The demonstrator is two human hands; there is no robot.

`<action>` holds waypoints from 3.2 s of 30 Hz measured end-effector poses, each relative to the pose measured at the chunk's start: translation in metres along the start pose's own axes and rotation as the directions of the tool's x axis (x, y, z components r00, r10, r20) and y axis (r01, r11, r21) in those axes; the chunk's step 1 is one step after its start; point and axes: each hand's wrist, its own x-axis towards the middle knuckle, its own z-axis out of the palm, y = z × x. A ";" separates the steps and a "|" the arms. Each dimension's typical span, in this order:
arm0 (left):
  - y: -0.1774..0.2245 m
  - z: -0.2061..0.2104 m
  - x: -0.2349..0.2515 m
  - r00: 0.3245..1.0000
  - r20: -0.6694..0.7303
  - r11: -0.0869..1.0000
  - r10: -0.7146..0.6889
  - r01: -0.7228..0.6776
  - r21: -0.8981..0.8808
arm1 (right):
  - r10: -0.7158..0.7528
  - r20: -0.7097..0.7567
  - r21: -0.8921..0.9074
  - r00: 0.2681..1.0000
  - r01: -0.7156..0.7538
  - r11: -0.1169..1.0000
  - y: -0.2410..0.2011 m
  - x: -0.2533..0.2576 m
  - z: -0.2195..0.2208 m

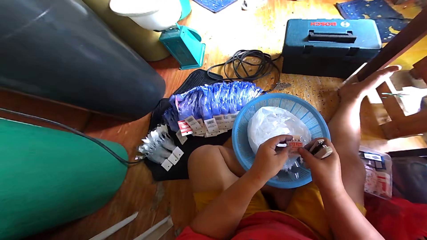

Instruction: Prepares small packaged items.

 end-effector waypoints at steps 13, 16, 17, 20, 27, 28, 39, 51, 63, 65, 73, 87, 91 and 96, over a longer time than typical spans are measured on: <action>-0.003 0.007 0.000 0.999 -0.011 0.999 0.051 -0.052 -0.004 | -0.166 -0.054 -0.052 0.985 0.163 0.985 0.005 -0.004 0.009; -0.004 0.007 0.000 0.998 -0.014 0.998 0.060 -0.060 0.007 | -0.156 -0.052 -0.062 0.986 0.153 0.986 0.005 -0.004 0.011; -0.004 0.007 0.000 0.998 -0.013 0.998 0.058 -0.058 0.015 | -0.156 -0.050 -0.071 0.986 0.152 0.986 0.005 -0.004 0.011; -0.004 0.006 0.000 0.998 -0.008 0.998 0.058 -0.057 0.034 | -0.160 -0.044 -0.091 0.986 0.155 0.984 0.006 -0.004 0.010; -0.006 0.006 0.001 0.999 -0.011 0.998 0.053 -0.053 0.030 | -0.115 -0.045 -0.097 0.992 0.110 0.989 0.006 -0.003 0.010; -0.008 0.006 0.001 0.998 -0.016 0.998 0.060 -0.060 0.023 | -0.087 -0.039 -0.081 0.995 0.084 0.993 0.006 -0.002 0.009; -0.006 0.001 0.002 0.999 0.032 1.000 0.007 -0.006 -0.019 | 0.114 0.025 0.007 0.993 -0.114 0.993 0.003 0.003 -0.002; -0.017 0.001 0.005 0.996 0.073 0.998 0.048 -0.051 0.045 | 0.175 0.075 0.204 0.982 -0.186 0.961 0.000 0.003 0.000; -0.026 -0.007 0.013 0.995 0.023 0.995 -0.096 0.095 0.029 | 0.389 0.325 0.021 0.862 -0.418 0.908 0.006 0.016 -0.015; -0.025 -0.007 0.013 0.995 0.024 0.994 -0.098 0.097 0.042 | 0.337 0.369 0.027 0.866 -0.372 0.928 0.007 0.016 -0.016; -0.024 -0.011 0.013 0.999 0.003 0.997 -0.037 0.037 0.072 | 0.086 0.557 -0.040 0.826 -0.077 0.996 0.021 0.017 -0.031; -0.022 -0.012 0.006 0.979 0.061 0.937 0.193 -0.202 0.286 | 0.011 0.561 0.021 0.828 -0.027 0.999 0.040 0.020 -0.028; -0.022 -0.013 0.007 0.968 0.089 0.924 0.234 -0.250 0.289 | -0.033 0.549 0.005 0.835 0.036 0.999 0.042 0.022 -0.029; -0.020 -0.016 0.008 0.962 0.125 0.910 0.244 -0.272 0.313 | -0.088 0.532 -0.002 0.842 0.105 0.994 0.043 0.022 -0.029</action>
